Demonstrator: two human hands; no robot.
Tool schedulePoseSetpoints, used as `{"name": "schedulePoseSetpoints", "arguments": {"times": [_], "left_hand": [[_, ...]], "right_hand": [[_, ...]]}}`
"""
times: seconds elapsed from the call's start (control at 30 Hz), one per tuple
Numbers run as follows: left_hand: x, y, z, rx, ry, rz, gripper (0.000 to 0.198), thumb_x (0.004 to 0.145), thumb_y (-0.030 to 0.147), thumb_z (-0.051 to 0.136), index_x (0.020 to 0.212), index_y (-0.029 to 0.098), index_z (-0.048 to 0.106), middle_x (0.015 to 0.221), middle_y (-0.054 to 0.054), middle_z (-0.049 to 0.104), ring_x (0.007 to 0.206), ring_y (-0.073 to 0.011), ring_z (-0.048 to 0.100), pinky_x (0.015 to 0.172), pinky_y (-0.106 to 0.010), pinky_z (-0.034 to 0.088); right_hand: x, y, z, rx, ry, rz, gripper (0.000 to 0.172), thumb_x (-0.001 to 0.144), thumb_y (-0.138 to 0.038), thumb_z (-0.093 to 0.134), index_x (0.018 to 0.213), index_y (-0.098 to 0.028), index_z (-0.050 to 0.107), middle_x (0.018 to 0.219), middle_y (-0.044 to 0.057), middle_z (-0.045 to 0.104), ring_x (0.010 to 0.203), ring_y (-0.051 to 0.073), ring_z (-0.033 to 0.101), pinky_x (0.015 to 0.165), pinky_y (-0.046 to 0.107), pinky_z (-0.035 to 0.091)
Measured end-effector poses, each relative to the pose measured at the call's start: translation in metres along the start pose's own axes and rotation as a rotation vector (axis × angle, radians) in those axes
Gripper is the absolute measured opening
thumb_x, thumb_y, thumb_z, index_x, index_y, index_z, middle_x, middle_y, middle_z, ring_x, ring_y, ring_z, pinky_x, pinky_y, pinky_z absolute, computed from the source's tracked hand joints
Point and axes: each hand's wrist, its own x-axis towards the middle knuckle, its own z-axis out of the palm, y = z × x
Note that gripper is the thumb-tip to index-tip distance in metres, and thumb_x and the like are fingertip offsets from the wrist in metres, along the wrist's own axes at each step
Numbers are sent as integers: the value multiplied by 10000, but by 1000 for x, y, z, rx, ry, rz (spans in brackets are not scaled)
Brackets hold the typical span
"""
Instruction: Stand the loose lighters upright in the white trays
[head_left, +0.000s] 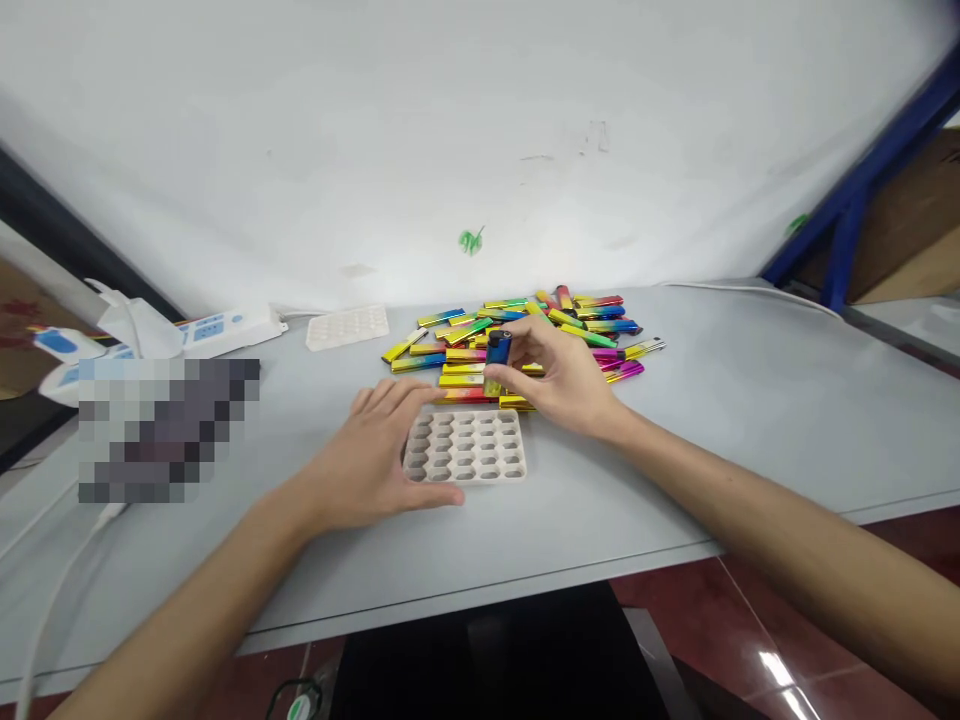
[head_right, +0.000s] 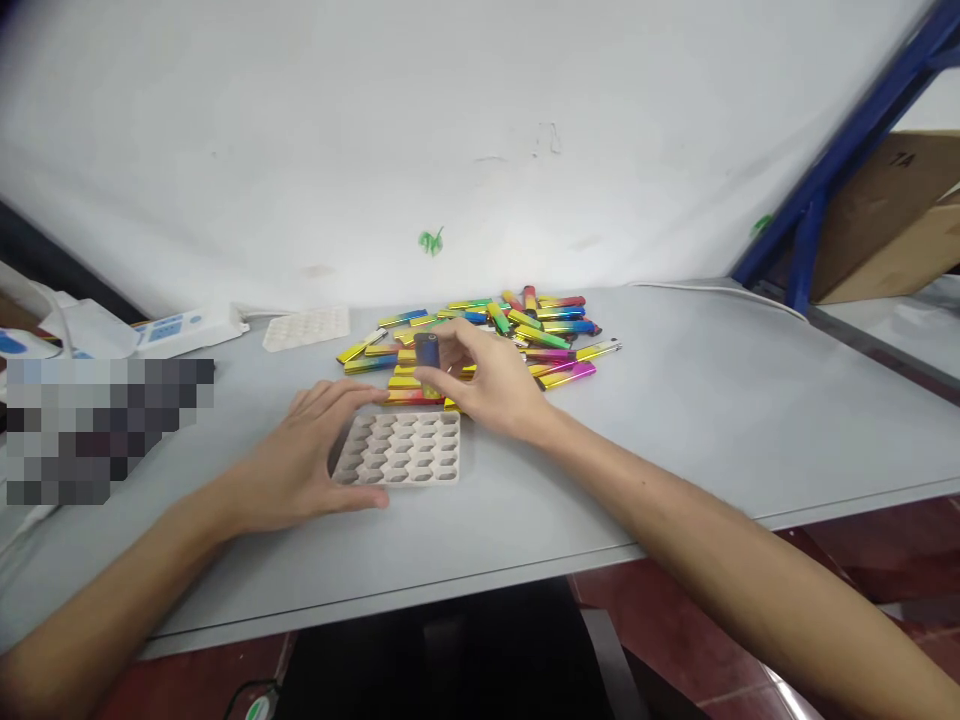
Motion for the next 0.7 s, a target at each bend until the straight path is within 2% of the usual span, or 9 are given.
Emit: {"name": "schedulePoseSetpoints", "arguments": {"times": [0.1, 0.17, 0.33, 0.43, 0.57, 0.7], "left_hand": [[-6, -11, -7, -3, -51, -71, 876, 636, 772, 734, 1323, 276, 513, 1336, -97, 557, 1234, -348, 487, 1053, -499, 386], [-9, -15, -8, -16, -65, -76, 790, 649, 765, 727, 1245, 273, 562, 1290, -91, 574, 1201, -339, 498, 1035, -489, 398], [-3, 0, 2, -59, -54, -14, 710, 682, 748, 722, 1148, 231, 583, 1197, -90, 589, 1109, -311, 521, 980, -475, 428], [4, 12, 10, -60, -19, 1, 738, 651, 776, 729, 1101, 207, 590, 1130, -98, 597, 1051, -314, 534, 948, -486, 442], [7, 17, 15, -88, -5, -3, 757, 638, 790, 728, 1111, 212, 599, 1116, -103, 605, 1054, -326, 537, 969, -521, 436], [6, 14, 15, -91, -2, -5, 748, 632, 803, 720, 1069, 207, 606, 1091, -104, 606, 1024, -323, 541, 952, -533, 445]], "right_hand": [[0, 1, -1, -56, 38, 20, 407, 867, -364, 731, 1209, -243, 546, 997, 37, 665, 786, 179, 684, 738, 361, 597], [1, 0, -3, -72, 79, 42, 445, 858, -366, 743, 1225, -250, 519, 1021, 40, 652, 773, 179, 696, 729, 361, 609], [1, -11, 2, -4, 122, 10, 411, 852, -430, 752, 1151, -258, 528, 1107, 48, 652, 761, 166, 706, 721, 351, 630], [-3, -18, 15, -23, 39, -31, 386, 873, -441, 731, 1164, -266, 547, 1130, 59, 671, 810, 187, 723, 742, 368, 641], [-10, -19, 30, -134, -163, -170, 277, 934, -337, 674, 1175, -268, 557, 1115, 54, 693, 834, 191, 731, 724, 358, 623], [-12, -15, 33, -230, -199, -193, 248, 951, -311, 650, 1173, -259, 552, 1082, 59, 705, 825, 192, 719, 704, 353, 601]]}}
